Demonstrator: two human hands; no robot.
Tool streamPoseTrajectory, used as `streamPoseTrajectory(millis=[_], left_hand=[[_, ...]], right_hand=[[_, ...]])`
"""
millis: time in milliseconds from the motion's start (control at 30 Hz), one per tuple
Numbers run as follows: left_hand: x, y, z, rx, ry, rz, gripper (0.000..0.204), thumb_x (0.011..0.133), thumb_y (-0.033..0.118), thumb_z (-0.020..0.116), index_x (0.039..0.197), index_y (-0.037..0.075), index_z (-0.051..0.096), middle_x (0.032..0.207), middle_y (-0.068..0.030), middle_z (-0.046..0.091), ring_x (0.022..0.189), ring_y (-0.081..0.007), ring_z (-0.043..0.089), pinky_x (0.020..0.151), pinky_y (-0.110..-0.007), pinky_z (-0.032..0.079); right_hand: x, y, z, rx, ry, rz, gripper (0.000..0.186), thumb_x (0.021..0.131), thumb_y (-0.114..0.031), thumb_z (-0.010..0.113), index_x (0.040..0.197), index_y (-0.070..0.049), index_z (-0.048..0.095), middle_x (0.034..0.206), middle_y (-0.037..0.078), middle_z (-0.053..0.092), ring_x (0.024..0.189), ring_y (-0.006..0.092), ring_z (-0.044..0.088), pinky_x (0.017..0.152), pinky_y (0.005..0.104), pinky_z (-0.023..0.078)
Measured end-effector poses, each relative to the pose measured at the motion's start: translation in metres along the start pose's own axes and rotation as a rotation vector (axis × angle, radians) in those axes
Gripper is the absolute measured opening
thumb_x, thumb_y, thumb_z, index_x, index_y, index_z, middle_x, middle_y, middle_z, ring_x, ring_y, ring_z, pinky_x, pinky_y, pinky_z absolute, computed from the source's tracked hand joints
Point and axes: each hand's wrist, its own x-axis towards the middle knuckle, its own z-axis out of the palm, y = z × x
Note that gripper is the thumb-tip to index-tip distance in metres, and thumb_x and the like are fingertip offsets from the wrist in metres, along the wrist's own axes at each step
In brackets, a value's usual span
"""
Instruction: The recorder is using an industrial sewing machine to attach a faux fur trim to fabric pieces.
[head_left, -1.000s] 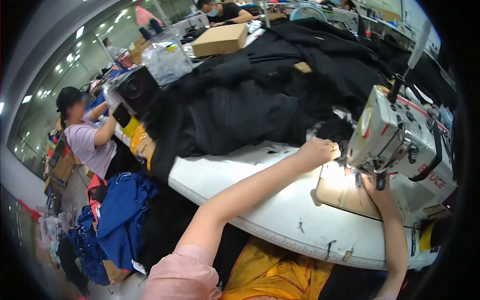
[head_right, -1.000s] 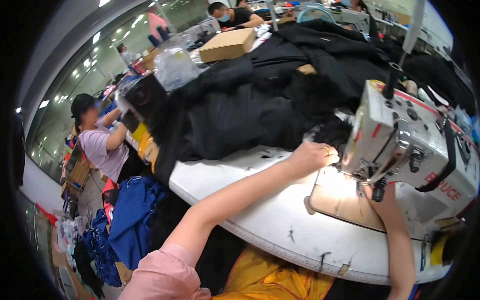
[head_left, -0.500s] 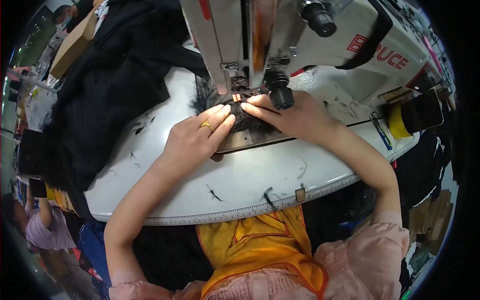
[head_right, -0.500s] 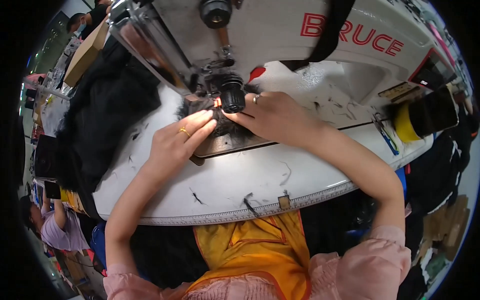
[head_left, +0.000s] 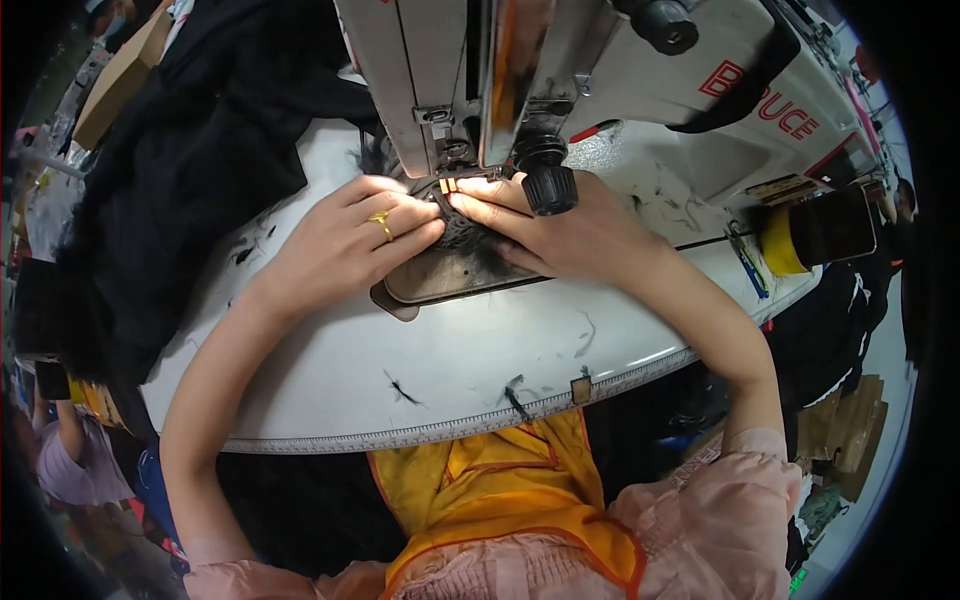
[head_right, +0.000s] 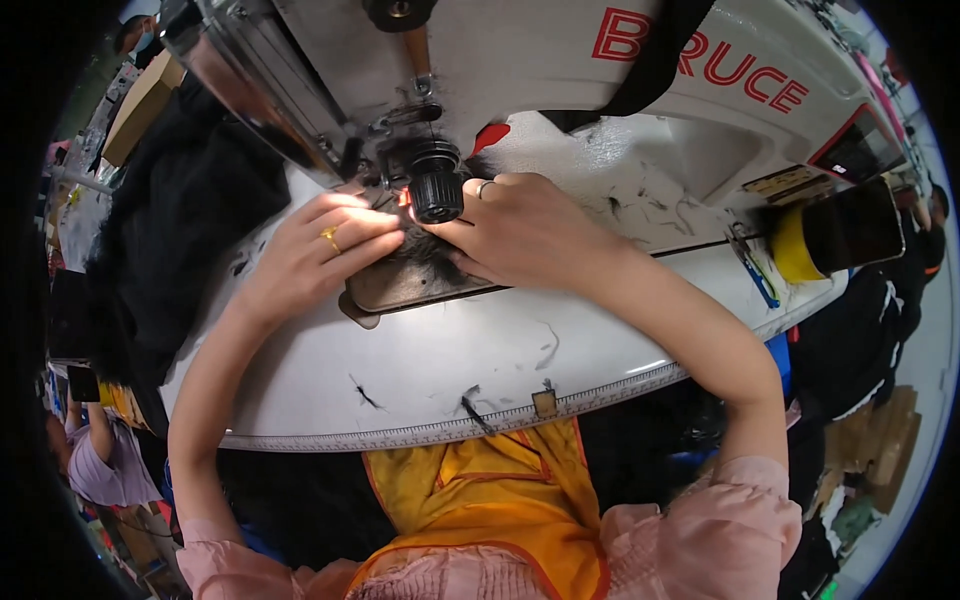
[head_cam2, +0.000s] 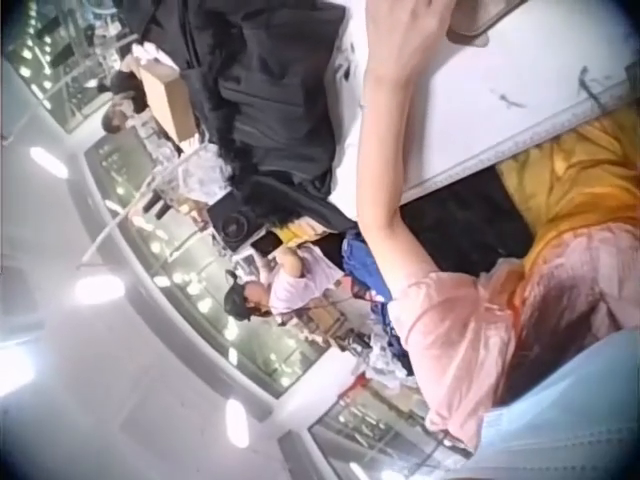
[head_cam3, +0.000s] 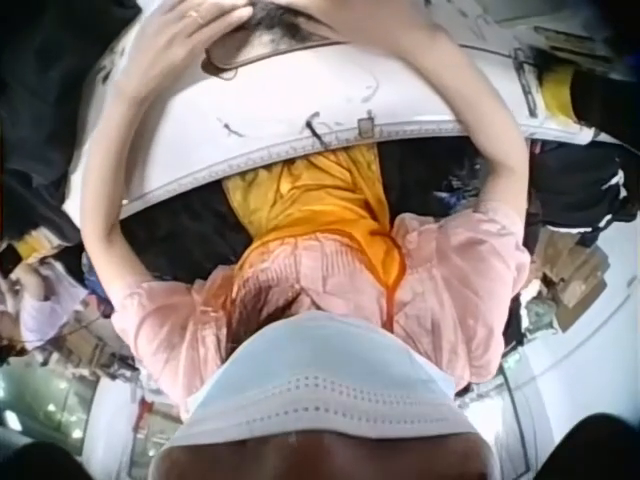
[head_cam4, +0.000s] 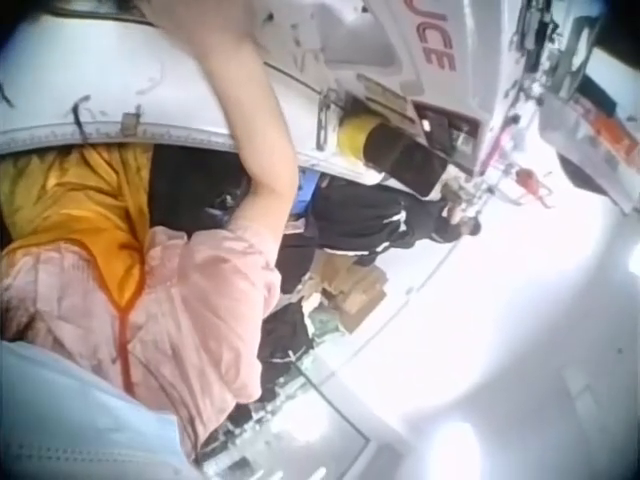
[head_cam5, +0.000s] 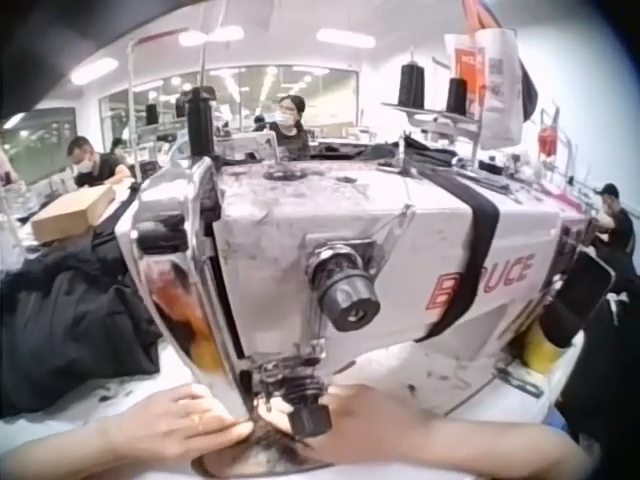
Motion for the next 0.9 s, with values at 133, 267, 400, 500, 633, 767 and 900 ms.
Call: streamPoseTrajectory(millis=[133, 267, 400, 500, 633, 767, 900], left_hand=[[0.002, -0.004, 0.007, -0.058, 0.033, 0.029, 0.034, 0.067, 0.011, 0.059, 0.1, 0.006, 0.063, 0.097, 0.0007, 0.058, 0.084, -0.0152, 0.055, 0.081, -0.029, 0.044], [0.001, -0.002, 0.005, -0.046, 0.012, -0.015, 0.035, 0.066, 0.01, 0.06, 0.101, 0.005, 0.063, 0.097, -0.0002, 0.059, 0.083, -0.0159, 0.057, 0.078, -0.028, 0.046], [-0.002, 0.003, 0.01, -0.071, 0.084, -0.077, 0.035, 0.067, 0.01, 0.06, 0.102, 0.005, 0.064, 0.096, -0.001, 0.062, 0.087, -0.0166, 0.059, 0.074, -0.028, 0.049], [-0.001, 0.002, 0.01, -0.007, 0.052, -0.118, 0.032, 0.069, 0.01, 0.06, 0.101, 0.006, 0.064, 0.098, -0.0019, 0.064, 0.091, -0.0176, 0.062, 0.07, -0.028, 0.051], [-0.001, -0.003, 0.012, -0.082, 0.011, -0.196, 0.028, 0.072, 0.01, 0.059, 0.1, 0.01, 0.066, 0.102, -0.0027, 0.065, 0.093, -0.0188, 0.063, 0.07, -0.028, 0.051], [0.002, -0.004, 0.013, -0.137, 0.006, -0.23, 0.028, 0.073, 0.01, 0.059, 0.1, 0.012, 0.067, 0.103, -0.0017, 0.066, 0.093, -0.0186, 0.063, 0.069, -0.028, 0.052], [0.0, -0.001, 0.012, -0.14, 0.016, -0.262, 0.027, 0.074, 0.01, 0.058, 0.099, 0.013, 0.067, 0.103, -0.0015, 0.067, 0.094, -0.0169, 0.063, 0.079, -0.029, 0.051]], right_hand=[[0.001, 0.001, 0.0, 0.027, -0.051, 0.04, 0.054, 0.078, -0.026, 0.065, 0.129, -0.018, 0.049, 0.13, -0.004, 0.049, 0.095, 0.0153, 0.058, 0.074, 0.0306, 0.051], [-0.003, 0.005, -0.003, -0.058, -0.023, -0.026, 0.049, 0.08, -0.027, 0.063, 0.127, -0.02, 0.052, 0.129, -0.007, 0.05, 0.094, 0.0122, 0.059, 0.072, 0.027, 0.051], [-0.002, 0.006, -0.004, -0.038, -0.007, -0.063, 0.045, 0.08, -0.028, 0.062, 0.124, -0.02, 0.055, 0.124, -0.009, 0.055, 0.096, 0.0088, 0.061, 0.07, 0.0244, 0.052], [-0.004, 0.005, 0.005, -0.127, 0.083, -0.079, 0.045, 0.08, -0.027, 0.062, 0.124, -0.02, 0.056, 0.126, -0.008, 0.054, 0.096, 0.009, 0.061, 0.07, 0.0244, 0.052], [-0.005, 0.013, 0.013, -0.097, 0.123, -0.058, 0.042, 0.081, -0.03, 0.063, 0.121, -0.02, 0.058, 0.117, -0.003, 0.06, 0.091, 0.0118, 0.063, 0.07, 0.0261, 0.052], [0.001, 0.016, 0.0, 0.001, 0.092, 0.047, 0.04, 0.081, -0.034, 0.064, 0.118, -0.019, 0.06, 0.098, 0.003, 0.066, 0.081, 0.0173, 0.065, 0.066, 0.0303, 0.052], [0.003, 0.013, 0.002, -0.061, 0.225, 0.016, 0.035, 0.079, -0.038, 0.063, 0.065, -0.007, 0.058, 0.069, 0.007, 0.055, 0.064, 0.0212, 0.059, 0.062, 0.0334, 0.048]])
